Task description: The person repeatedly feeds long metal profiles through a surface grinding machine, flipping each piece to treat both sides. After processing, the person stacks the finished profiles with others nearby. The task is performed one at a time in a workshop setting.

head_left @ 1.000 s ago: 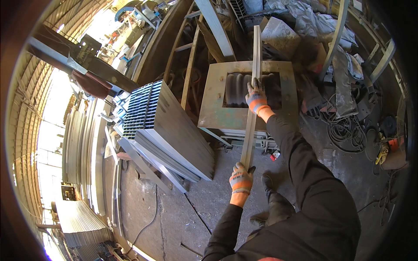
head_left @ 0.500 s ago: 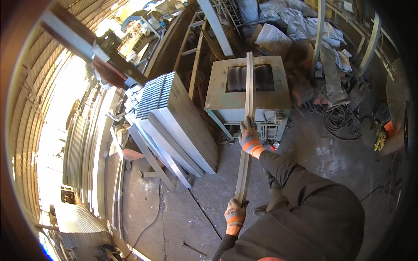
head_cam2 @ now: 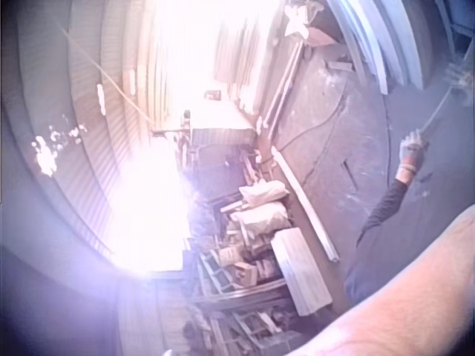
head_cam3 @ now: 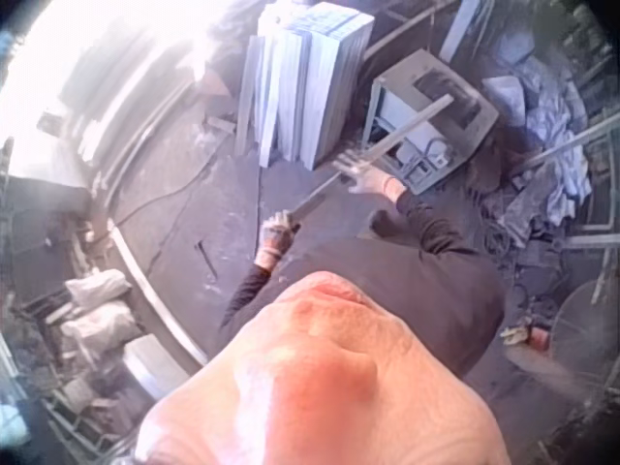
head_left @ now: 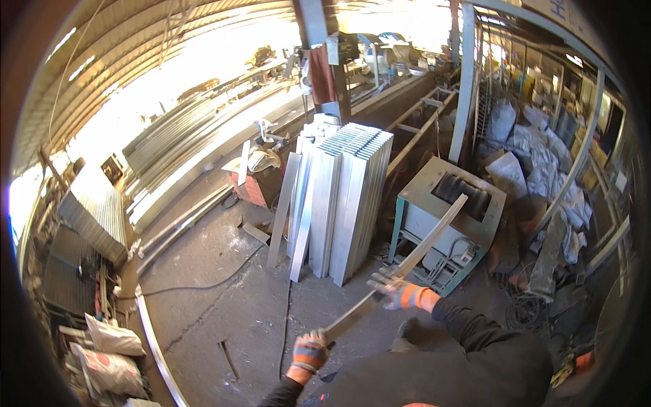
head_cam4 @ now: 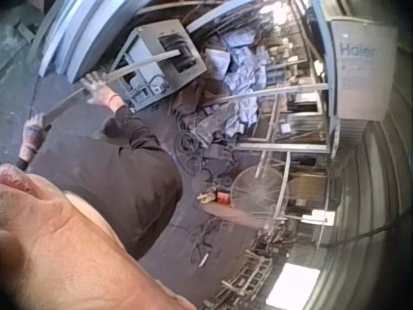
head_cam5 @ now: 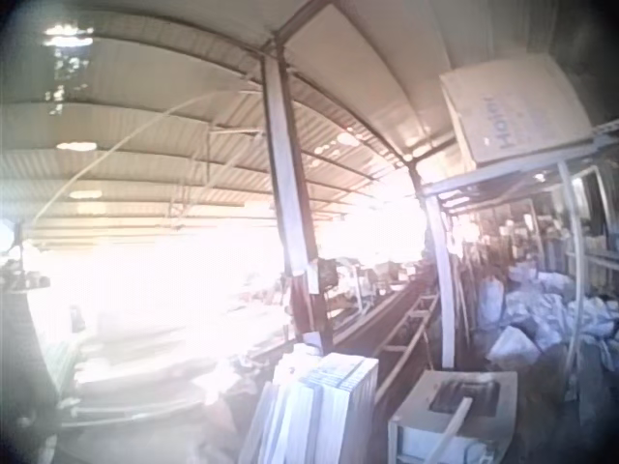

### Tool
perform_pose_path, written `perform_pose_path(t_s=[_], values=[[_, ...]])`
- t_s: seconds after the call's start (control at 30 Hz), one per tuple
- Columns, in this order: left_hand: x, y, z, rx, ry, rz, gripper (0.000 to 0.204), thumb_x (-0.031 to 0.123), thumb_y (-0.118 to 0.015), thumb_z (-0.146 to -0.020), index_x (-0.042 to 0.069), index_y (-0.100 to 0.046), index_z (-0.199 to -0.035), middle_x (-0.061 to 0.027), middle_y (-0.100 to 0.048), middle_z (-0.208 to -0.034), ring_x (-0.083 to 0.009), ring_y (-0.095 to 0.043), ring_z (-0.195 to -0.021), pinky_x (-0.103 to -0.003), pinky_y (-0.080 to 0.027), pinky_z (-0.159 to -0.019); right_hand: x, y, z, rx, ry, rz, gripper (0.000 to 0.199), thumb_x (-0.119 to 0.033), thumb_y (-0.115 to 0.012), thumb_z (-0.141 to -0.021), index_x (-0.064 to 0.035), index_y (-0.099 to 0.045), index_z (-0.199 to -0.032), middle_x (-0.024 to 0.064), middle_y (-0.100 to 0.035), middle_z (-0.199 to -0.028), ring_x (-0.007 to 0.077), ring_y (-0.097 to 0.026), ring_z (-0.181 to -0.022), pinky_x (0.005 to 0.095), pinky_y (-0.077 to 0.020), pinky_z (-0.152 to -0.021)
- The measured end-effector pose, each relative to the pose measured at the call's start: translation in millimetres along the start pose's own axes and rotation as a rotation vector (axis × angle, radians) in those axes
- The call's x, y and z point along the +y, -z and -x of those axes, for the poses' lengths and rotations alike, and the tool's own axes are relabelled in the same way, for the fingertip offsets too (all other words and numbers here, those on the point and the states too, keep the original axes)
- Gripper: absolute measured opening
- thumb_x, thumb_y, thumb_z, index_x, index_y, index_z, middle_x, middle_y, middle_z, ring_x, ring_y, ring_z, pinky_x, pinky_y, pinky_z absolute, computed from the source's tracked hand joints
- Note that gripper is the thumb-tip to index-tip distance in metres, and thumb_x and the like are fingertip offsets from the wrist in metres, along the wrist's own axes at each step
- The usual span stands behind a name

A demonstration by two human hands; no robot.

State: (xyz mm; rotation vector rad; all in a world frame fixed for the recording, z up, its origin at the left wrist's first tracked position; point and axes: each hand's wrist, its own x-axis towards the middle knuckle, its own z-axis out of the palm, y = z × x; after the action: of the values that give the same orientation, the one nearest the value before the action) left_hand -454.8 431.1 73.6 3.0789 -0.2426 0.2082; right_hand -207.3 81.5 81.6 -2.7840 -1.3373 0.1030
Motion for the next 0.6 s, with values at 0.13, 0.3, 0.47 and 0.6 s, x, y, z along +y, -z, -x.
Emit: perform_pose_path(t_s=[0.13, 0.3, 0.47, 0.6], values=[[-37, 83, -22, 0.038, -0.117, -0.280, 0.041, 0.047, -0.074, -0.104, 0.010, -0.070, -0.119, -0.0084, -0.071, -0.096, -0.0281, -0.074, -0.083, -0.046, -0.054, -0.072, -38, 27, -49, 0.126, 0.121, 0.194, 0.058, -0.035, -0.068, -0.107, -0.0198, -0.061, -0.163, 0.0142, -0.068, -0.156, 0.0341, -0.059, -0.153, 0.0662, -0.0345, -0.131], [-60, 250, -56, 0.514, -0.124, -0.522, 0.063, 0.028, -0.078, -0.099, 0.016, -0.065, -0.160, -0.0127, -0.065, -0.153, -0.0412, -0.054, -0.153, -0.069, -0.039, -0.127, -46, 98, -110, 0.618, 0.163, 0.207, 0.023, -0.029, -0.068, -0.106, -0.0132, -0.068, -0.122, 0.0129, -0.078, -0.109, 0.0331, -0.079, -0.102, 0.0503, -0.0636, -0.094], [-36, 293, -47, 0.966, -0.062, 0.056, 0.076, 0.023, -0.098, -0.086, 0.004, -0.061, -0.151, -0.0232, -0.066, -0.151, -0.0471, -0.061, -0.142, -0.066, -0.043, -0.125, -48, 214, -117, 0.981, 0.032, 0.079, 0.033, -0.032, -0.080, -0.100, -0.0065, -0.075, -0.119, 0.0177, -0.081, -0.114, 0.0359, -0.081, -0.100, 0.0508, -0.0653, -0.087], [-38, 177, -79, 0.674, 0.090, 0.324, 0.095, 0.051, -0.094, -0.091, 0.000, -0.053, -0.160, -0.0264, -0.060, -0.156, -0.0476, -0.056, -0.147, -0.063, -0.040, -0.129, -27, 280, -85, 1.180, -0.030, -0.459, 0.045, -0.030, -0.095, -0.092, 0.0009, -0.076, -0.120, 0.0184, -0.083, -0.099, 0.0307, -0.083, -0.088, 0.0429, -0.0656, -0.077]])
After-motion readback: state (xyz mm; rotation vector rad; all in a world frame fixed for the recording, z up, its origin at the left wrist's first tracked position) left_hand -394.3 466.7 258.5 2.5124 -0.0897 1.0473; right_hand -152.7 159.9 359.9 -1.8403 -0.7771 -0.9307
